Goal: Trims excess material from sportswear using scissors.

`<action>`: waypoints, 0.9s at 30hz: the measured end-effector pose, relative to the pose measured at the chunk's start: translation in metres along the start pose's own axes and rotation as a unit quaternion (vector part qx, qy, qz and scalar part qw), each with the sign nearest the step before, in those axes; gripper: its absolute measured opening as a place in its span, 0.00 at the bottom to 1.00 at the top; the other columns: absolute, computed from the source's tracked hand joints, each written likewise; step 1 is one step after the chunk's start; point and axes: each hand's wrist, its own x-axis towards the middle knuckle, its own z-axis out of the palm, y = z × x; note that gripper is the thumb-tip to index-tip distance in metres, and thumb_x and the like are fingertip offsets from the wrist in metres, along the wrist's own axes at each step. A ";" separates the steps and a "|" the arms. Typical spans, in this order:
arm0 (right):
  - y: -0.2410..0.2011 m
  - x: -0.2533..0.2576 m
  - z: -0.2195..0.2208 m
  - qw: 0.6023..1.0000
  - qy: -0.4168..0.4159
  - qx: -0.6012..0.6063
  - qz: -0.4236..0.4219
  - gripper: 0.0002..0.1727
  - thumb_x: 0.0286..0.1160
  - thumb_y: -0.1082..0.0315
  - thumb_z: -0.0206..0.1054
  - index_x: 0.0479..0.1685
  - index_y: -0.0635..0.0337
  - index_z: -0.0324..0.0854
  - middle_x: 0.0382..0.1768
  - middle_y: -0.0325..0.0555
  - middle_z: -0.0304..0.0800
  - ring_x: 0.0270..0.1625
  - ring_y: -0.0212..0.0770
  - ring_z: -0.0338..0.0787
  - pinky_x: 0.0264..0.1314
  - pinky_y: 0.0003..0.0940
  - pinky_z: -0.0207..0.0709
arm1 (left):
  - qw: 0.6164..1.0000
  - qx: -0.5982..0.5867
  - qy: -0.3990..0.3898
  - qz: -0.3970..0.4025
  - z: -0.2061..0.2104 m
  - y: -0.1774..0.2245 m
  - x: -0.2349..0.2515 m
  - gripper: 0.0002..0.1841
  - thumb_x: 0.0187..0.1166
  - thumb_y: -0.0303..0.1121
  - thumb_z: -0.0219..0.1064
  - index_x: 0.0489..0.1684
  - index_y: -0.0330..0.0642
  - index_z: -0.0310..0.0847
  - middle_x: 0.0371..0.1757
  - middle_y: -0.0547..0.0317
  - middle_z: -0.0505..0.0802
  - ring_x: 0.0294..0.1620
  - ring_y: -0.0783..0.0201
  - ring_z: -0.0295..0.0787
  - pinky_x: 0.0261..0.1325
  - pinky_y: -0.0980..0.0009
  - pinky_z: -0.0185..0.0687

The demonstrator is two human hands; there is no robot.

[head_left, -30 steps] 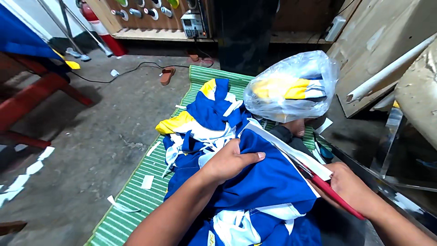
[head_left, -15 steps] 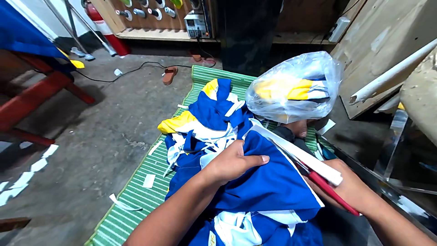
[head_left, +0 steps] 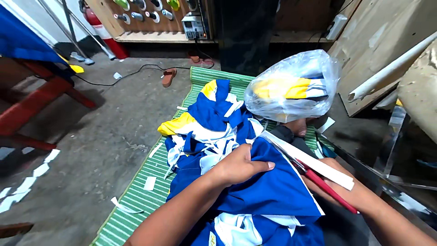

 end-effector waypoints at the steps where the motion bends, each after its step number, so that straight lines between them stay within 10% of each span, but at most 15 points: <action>1: 0.001 -0.001 0.001 1.000 0.004 0.007 0.008 0.23 0.73 0.46 0.65 0.23 0.56 0.84 0.17 0.28 0.79 0.24 0.11 0.76 0.27 0.13 0.68 | 1.000 0.003 -0.002 -0.004 0.000 0.000 0.001 0.07 0.76 0.21 0.69 0.47 0.39 0.82 0.42 0.67 0.93 0.46 0.79 0.90 0.57 0.76 0.86; 11: -0.006 -0.005 0.004 0.992 -0.011 0.064 0.108 0.19 0.68 0.45 0.70 0.22 0.50 0.81 0.17 0.19 0.74 0.22 0.10 0.71 0.26 0.12 0.64 | 0.993 0.109 -0.042 -0.034 0.001 -0.001 0.009 0.04 0.77 0.26 0.71 0.44 0.41 0.83 0.38 0.69 0.92 0.43 0.82 0.89 0.52 0.79 0.85; 16: 0.004 -0.009 0.002 0.984 0.005 0.096 0.147 0.24 0.65 0.37 0.75 0.26 0.50 0.85 0.17 0.20 0.76 0.20 0.11 0.72 0.23 0.12 0.66 | 0.978 0.163 0.123 0.033 -0.025 0.007 -0.019 0.08 0.76 0.25 0.70 0.49 0.42 0.85 0.39 0.67 0.94 0.40 0.76 0.91 0.49 0.71 0.90; 19: 0.015 -0.016 0.001 0.970 -0.093 0.080 0.210 0.33 0.60 0.25 0.70 0.22 0.48 0.83 0.15 0.23 0.72 0.18 0.18 0.70 0.21 0.22 0.63 | 0.929 0.180 0.311 0.087 -0.065 0.017 -0.048 0.10 0.77 0.31 0.72 0.54 0.50 0.86 0.42 0.74 0.94 0.39 0.78 0.91 0.46 0.73 0.90; 22: 0.026 -0.025 0.009 0.963 -0.121 0.096 0.221 0.40 0.62 0.19 0.62 0.33 0.52 0.84 0.21 0.27 0.75 0.24 0.22 0.74 0.28 0.25 0.69 | 0.818 0.278 0.417 0.281 -0.092 0.024 -0.073 0.14 0.79 0.32 0.71 0.60 0.45 0.82 0.57 0.73 0.92 0.59 0.77 0.88 0.67 0.71 0.84; 24: 0.025 -0.031 0.015 0.966 -0.027 0.124 0.223 0.39 0.62 0.21 0.65 0.37 0.52 0.86 0.23 0.26 0.78 0.25 0.20 0.76 0.30 0.23 0.72 | 0.742 0.363 0.436 0.358 -0.079 0.030 -0.078 0.16 0.82 0.29 0.68 0.64 0.33 0.79 0.62 0.62 0.89 0.65 0.72 0.84 0.73 0.67 0.79; 27: 0.005 -0.034 0.028 0.940 0.163 0.188 0.235 0.20 0.69 0.43 0.74 0.33 0.50 0.84 0.20 0.23 0.79 0.22 0.16 0.76 0.26 0.15 0.70 | 0.735 0.456 0.352 0.358 -0.013 0.016 -0.053 0.20 0.79 0.36 0.70 0.68 0.45 0.78 0.66 0.66 0.87 0.68 0.72 0.83 0.72 0.68 0.80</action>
